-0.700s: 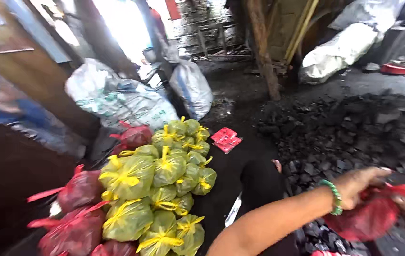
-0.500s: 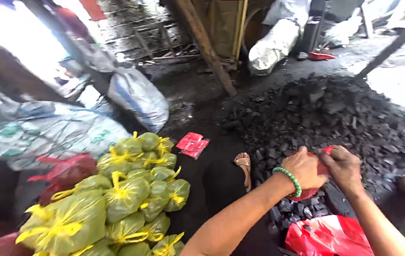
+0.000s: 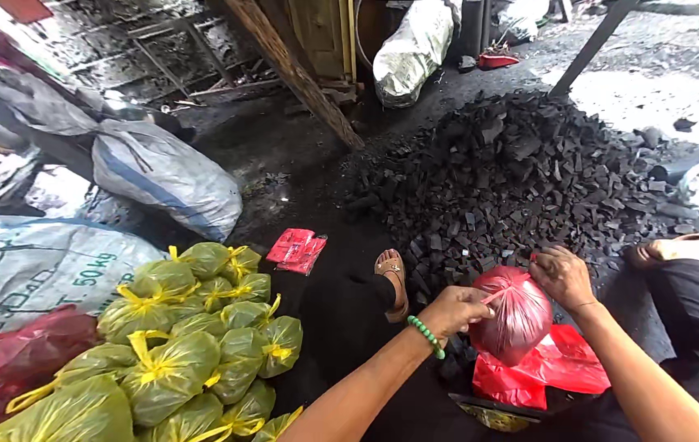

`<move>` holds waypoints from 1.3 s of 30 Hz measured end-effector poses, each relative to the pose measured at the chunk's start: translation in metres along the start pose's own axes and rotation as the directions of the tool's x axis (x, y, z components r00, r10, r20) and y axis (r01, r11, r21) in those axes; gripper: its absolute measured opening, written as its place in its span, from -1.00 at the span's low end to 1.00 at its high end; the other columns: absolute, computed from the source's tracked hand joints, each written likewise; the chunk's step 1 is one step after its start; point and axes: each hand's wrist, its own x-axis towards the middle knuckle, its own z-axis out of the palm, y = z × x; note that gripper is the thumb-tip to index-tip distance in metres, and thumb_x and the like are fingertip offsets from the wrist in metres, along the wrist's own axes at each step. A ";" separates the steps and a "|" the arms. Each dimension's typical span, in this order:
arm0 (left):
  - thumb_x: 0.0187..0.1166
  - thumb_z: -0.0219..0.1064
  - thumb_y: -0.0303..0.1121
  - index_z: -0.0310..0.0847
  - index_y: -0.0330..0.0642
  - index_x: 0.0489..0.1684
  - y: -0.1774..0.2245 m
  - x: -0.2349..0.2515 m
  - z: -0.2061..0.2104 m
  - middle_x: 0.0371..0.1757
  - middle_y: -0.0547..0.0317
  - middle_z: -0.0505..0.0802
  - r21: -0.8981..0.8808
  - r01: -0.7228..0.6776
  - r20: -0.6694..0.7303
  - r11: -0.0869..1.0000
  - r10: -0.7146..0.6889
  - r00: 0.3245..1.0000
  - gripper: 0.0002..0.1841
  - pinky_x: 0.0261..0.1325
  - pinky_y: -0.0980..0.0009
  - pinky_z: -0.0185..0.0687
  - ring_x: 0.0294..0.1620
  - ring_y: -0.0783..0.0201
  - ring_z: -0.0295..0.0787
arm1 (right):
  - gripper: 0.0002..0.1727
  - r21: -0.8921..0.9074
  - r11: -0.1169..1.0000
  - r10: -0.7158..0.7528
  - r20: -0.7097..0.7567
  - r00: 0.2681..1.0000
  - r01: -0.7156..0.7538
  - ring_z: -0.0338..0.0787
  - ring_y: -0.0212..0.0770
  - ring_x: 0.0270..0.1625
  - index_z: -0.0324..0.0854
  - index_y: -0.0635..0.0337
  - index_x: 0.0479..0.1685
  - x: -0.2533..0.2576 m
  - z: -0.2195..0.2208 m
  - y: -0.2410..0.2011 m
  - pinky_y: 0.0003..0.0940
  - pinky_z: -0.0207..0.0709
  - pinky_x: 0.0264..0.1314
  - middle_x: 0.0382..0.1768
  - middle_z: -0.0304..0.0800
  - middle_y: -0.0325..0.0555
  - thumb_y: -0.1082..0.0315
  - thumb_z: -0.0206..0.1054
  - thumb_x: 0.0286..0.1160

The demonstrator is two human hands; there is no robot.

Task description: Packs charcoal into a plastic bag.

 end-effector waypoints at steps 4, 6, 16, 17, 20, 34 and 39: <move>0.68 0.13 -0.52 0.55 -0.17 -0.31 0.003 0.008 -0.011 -0.72 0.41 0.39 -0.538 0.093 -0.082 0.838 -0.162 0.983 -0.85 -0.76 0.71 0.16 -0.83 0.57 0.20 | -0.56 0.004 1.000 -0.005 -0.128 0.992 0.006 0.71 0.21 -0.41 0.41 0.32 -0.83 -0.015 -0.007 -0.016 0.08 0.51 -0.38 -0.62 0.58 0.13 0.27 0.16 0.42; 0.67 0.13 -0.50 0.52 -0.12 -0.39 0.015 0.012 -0.017 -0.72 0.42 0.41 -0.535 0.014 -0.167 0.844 -0.123 0.978 -0.81 -0.77 0.72 0.14 -0.84 0.59 0.17 | -0.56 0.024 0.999 -0.041 -0.198 0.979 0.047 0.72 0.16 -0.41 0.51 0.32 -0.79 -0.022 -0.011 -0.036 0.03 0.55 -0.36 -0.60 0.62 0.12 0.26 0.17 0.46; 0.86 0.03 -0.19 0.72 -0.21 0.09 0.045 0.012 0.005 -0.42 0.28 0.62 0.260 -0.312 -0.075 0.914 0.341 0.937 -0.64 -0.46 0.57 0.29 -0.56 0.52 0.35 | -0.50 0.203 0.961 -0.111 -0.333 0.937 0.186 0.70 -0.06 -0.30 0.59 0.26 -0.71 0.034 -0.037 -0.100 -0.19 0.57 -0.15 -0.52 0.66 0.00 0.17 0.22 0.66; 0.86 0.08 -0.24 0.74 -0.30 0.11 0.045 0.017 0.004 -0.32 0.16 0.75 0.297 -0.349 -0.064 0.889 0.383 0.921 -0.65 -0.22 0.41 0.47 -0.39 0.41 0.53 | -0.49 0.262 0.960 -0.016 -0.287 0.958 0.095 0.65 -0.12 -0.32 0.59 0.29 -0.71 0.038 -0.042 -0.094 -0.23 0.52 -0.19 -0.54 0.62 -0.04 0.17 0.22 0.67; 0.76 0.24 -0.34 0.74 -0.37 0.05 0.043 0.028 0.009 -0.07 -0.07 0.86 0.372 -0.417 -0.018 0.830 0.455 0.890 -0.75 0.17 0.12 0.64 -0.06 0.17 0.78 | -0.62 0.575 0.798 0.251 -0.046 0.967 -0.180 0.62 -0.61 -0.40 0.69 0.07 -0.48 0.032 -0.050 -0.089 -0.67 0.53 -0.30 -0.49 0.64 -0.44 0.14 0.17 0.72; 0.78 0.23 -0.28 0.76 -0.38 -0.05 0.044 0.030 -0.003 -0.09 -0.19 0.85 0.755 -0.332 0.040 0.566 0.465 0.884 -0.70 0.17 -0.11 0.62 0.00 -0.09 0.81 | -0.76 0.466 0.885 0.074 -0.149 0.986 0.004 0.82 -0.29 0.12 0.82 0.31 -0.23 0.005 -0.023 -0.095 -0.39 0.62 0.29 -0.03 0.88 -0.03 0.33 0.30 0.44; 0.78 0.23 -0.29 0.75 -0.41 0.01 0.032 0.033 0.007 -0.04 -0.21 0.83 0.750 -0.388 0.050 0.536 0.538 0.841 -0.69 0.18 -0.09 0.65 0.04 -0.11 0.80 | -0.83 0.596 0.789 0.197 -0.014 0.980 -0.150 0.82 -0.47 0.07 0.79 0.26 -0.20 0.006 -0.026 -0.089 -0.57 0.69 0.19 0.07 0.85 -0.14 0.39 0.30 0.47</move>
